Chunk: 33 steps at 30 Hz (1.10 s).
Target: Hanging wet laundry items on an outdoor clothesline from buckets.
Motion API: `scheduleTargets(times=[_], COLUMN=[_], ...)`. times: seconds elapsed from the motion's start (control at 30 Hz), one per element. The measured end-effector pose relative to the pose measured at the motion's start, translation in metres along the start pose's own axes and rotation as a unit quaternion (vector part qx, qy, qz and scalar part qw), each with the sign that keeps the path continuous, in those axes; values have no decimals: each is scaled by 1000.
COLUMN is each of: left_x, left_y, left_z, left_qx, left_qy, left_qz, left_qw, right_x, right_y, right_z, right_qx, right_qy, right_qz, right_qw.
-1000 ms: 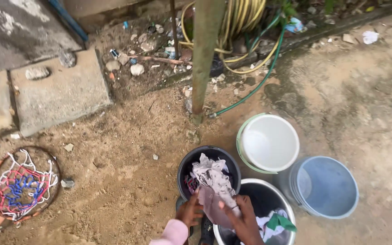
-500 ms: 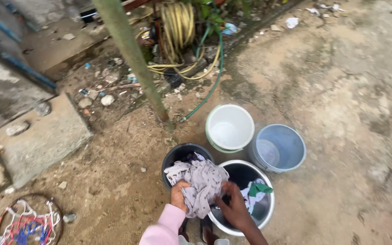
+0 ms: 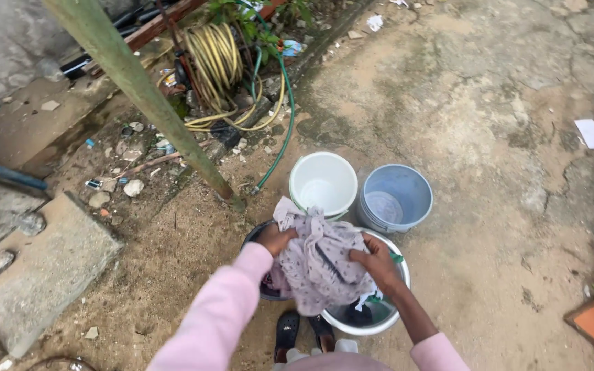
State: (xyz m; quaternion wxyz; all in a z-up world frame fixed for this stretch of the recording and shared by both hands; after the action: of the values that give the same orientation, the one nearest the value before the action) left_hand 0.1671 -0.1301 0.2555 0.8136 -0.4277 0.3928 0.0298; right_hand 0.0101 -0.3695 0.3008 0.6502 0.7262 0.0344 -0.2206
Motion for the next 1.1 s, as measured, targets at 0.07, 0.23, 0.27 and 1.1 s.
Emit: scheduleTargets(times=[0.07, 0.23, 0.27, 1.1], left_x=[-27, -74, -98, -187], left_y=[-31, -102, -128, -67], left_z=[18, 23, 10, -156], left_qx=[102, 245, 224, 608], left_qy=[15, -102, -55, 337], left_qz=[-7, -186, -307, -223], left_qw=[995, 946, 923, 683], right_x=[-15, -51, -56, -230], right_y=[25, 79, 82, 96], right_z=[3, 0, -1, 7], right_qx=[23, 36, -8, -754], right_qy=[-7, 26, 46, 152], right_qz=[53, 123, 145, 56], right_qw=[998, 991, 988, 636])
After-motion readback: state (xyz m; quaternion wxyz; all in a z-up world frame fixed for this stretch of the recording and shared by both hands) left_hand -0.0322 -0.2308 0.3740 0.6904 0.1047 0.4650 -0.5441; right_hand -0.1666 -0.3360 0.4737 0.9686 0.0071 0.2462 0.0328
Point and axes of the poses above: each hand's wrist, its own x-axis towards the middle knuckle, its own z-axis out of the back of the hand, y = z × x, the point moved 5 cm from there along x, towards the middle knuckle, and after that the axes turned 7 degrees about z, right-handed, at the moved point
